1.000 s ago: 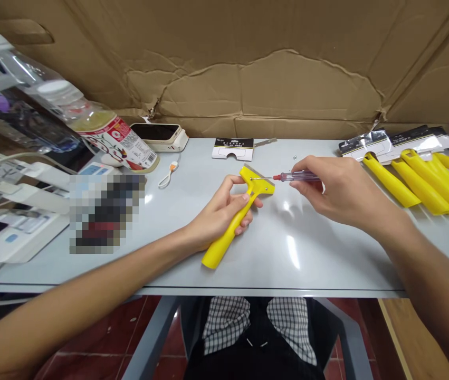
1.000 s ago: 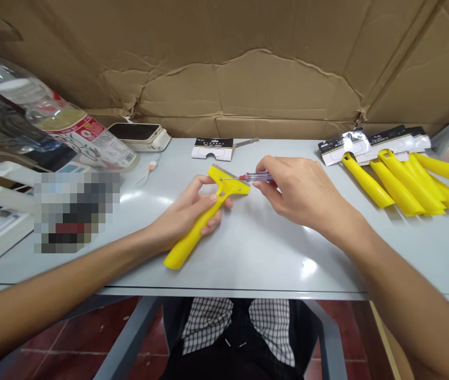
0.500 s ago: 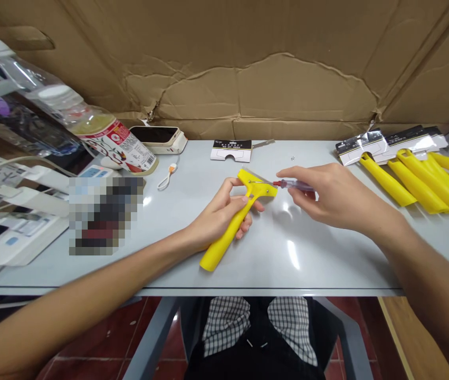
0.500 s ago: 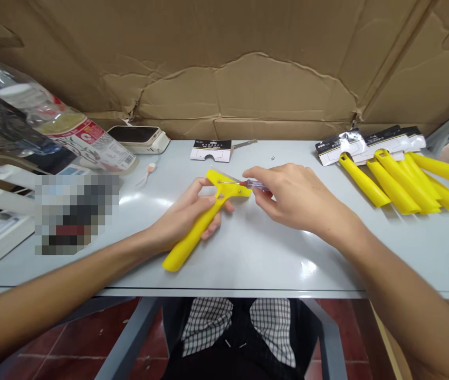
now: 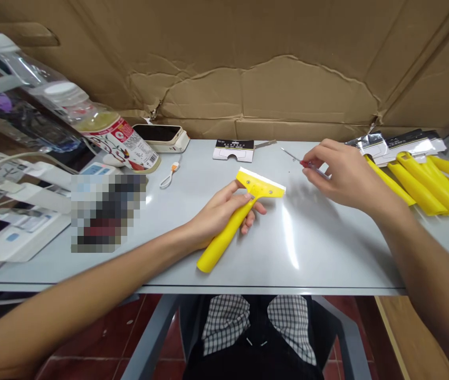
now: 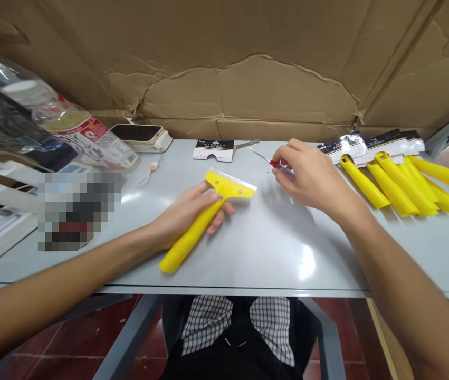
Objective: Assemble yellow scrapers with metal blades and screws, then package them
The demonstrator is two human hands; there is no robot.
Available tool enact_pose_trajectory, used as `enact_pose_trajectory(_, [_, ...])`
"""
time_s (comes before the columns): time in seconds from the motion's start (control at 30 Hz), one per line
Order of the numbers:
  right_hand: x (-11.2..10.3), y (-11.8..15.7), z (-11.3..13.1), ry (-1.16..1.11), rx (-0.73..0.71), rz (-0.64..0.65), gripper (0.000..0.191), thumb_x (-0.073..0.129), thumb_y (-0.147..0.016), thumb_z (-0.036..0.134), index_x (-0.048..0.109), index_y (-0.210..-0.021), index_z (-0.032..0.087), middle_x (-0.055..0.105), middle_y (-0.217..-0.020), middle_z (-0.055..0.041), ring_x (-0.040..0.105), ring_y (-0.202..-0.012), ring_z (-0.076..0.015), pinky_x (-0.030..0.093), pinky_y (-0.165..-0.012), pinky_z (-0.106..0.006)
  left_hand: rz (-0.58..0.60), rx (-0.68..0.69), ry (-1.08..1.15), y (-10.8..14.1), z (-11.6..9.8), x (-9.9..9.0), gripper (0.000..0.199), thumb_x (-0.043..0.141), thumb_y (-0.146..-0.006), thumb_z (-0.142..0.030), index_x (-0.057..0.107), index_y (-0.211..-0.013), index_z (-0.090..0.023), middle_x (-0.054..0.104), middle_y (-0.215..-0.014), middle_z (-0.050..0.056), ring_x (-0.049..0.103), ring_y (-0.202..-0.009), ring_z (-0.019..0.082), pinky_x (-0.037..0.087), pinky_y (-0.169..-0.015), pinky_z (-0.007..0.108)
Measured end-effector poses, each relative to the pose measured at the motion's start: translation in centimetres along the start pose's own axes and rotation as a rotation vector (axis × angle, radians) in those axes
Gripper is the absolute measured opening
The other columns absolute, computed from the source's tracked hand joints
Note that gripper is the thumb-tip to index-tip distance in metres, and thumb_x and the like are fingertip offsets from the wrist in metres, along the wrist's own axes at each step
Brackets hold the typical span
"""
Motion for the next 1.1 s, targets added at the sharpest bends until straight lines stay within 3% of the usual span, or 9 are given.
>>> enact_pose_trajectory(0.1, [0.7,-0.6,-1.8,0.066,0.114,0.029,0.018,0.062,-0.091,0.029,0.075,-0.1,0.022,0.075,-0.098,-0.0088,0.069,-0.089,-0.0278,0.047,-0.075,-0.039,0.006,0.012,-0.012,-0.1,0.2,-0.1,0.02,0.069,-0.097,-0.037,0.065,-0.107,-0.02,0.079,-0.095,0.011,0.062,-0.056,0.015,0.048,-0.049,0.03])
enact_pose_trajectory(0.2, [1.6,-1.0,-3.3,0.121,0.197,0.137,0.021,0.063,-0.089,0.03,0.078,-0.1,0.02,0.076,-0.093,-0.0085,0.067,-0.084,-0.0264,0.044,-0.072,-0.037,0.004,0.023,-0.027,-0.2,0.3,-0.1,0.017,0.069,-0.097,-0.035,0.068,-0.098,-0.018,0.078,-0.097,0.013,0.064,-0.061,0.016,0.052,-0.054,0.031])
enact_pose_trajectory(0.33, [2.4,-1.1,-4.7,0.188,0.259,0.284,0.024,0.062,-0.091,0.034,0.079,-0.1,0.019,0.076,-0.09,-0.0085,0.063,-0.079,-0.025,0.04,-0.066,-0.036,-0.009,0.031,-0.074,-0.1,0.3,-0.3,0.017,0.073,-0.096,-0.034,0.074,-0.102,-0.018,0.074,-0.087,0.007,0.065,-0.065,0.016,0.055,-0.063,0.032])
enact_pose_trajectory(0.6, [2.2,-1.0,-5.7,0.2,0.287,0.372,0.023,0.062,-0.09,0.035,0.077,-0.1,0.021,0.077,-0.09,-0.0082,0.064,-0.079,-0.0247,0.042,-0.067,-0.036,-0.024,0.041,-0.126,0.1,0.1,-0.4,0.017,0.074,-0.096,-0.034,0.077,-0.097,-0.017,0.073,-0.086,0.005,0.066,-0.073,0.017,0.053,-0.072,0.031])
enact_pose_trajectory(0.83, [1.5,-0.8,-6.3,0.28,0.321,0.429,0.026,0.065,-0.088,0.035,0.078,-0.108,0.024,0.078,-0.099,-0.0076,0.068,-0.089,-0.0278,0.044,-0.067,-0.037,-0.128,0.153,0.0,-0.7,0.2,-1.3,0.021,0.084,-0.089,-0.036,0.081,-0.098,-0.017,0.077,-0.105,0.009,0.067,-0.096,0.02,0.051,-0.084,0.03])
enact_pose_trajectory(0.93, [1.8,-0.7,-6.0,0.274,0.261,0.379,0.031,0.064,-0.092,0.041,0.077,-0.112,0.022,0.078,-0.103,-0.0105,0.068,-0.09,-0.0287,0.046,-0.072,-0.038,-0.159,0.161,0.112,-1.0,0.1,-1.4,0.022,0.087,-0.086,-0.033,0.081,-0.099,-0.017,0.078,-0.106,0.009,0.067,-0.098,0.02,0.052,-0.088,0.031])
enact_pose_trajectory(1.1, [2.8,-0.6,-2.7,0.163,0.091,0.011,0.034,0.059,-0.1,0.043,0.076,-0.112,0.016,0.075,-0.112,-0.0174,0.066,-0.109,-0.0358,0.048,-0.089,-0.047,-0.197,0.161,0.17,-1.2,0.1,-1.5,0.029,0.092,-0.08,-0.03,0.079,-0.102,-0.015,0.078,-0.109,0.01,0.069,-0.099,0.02,0.055,-0.088,0.032])
Point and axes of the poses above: each hand's wrist, its own y-axis away from the middle knuckle, its own x-axis out of the palm, z = x × y, the point moved 1 cm from there along -y, towards the middle knuckle
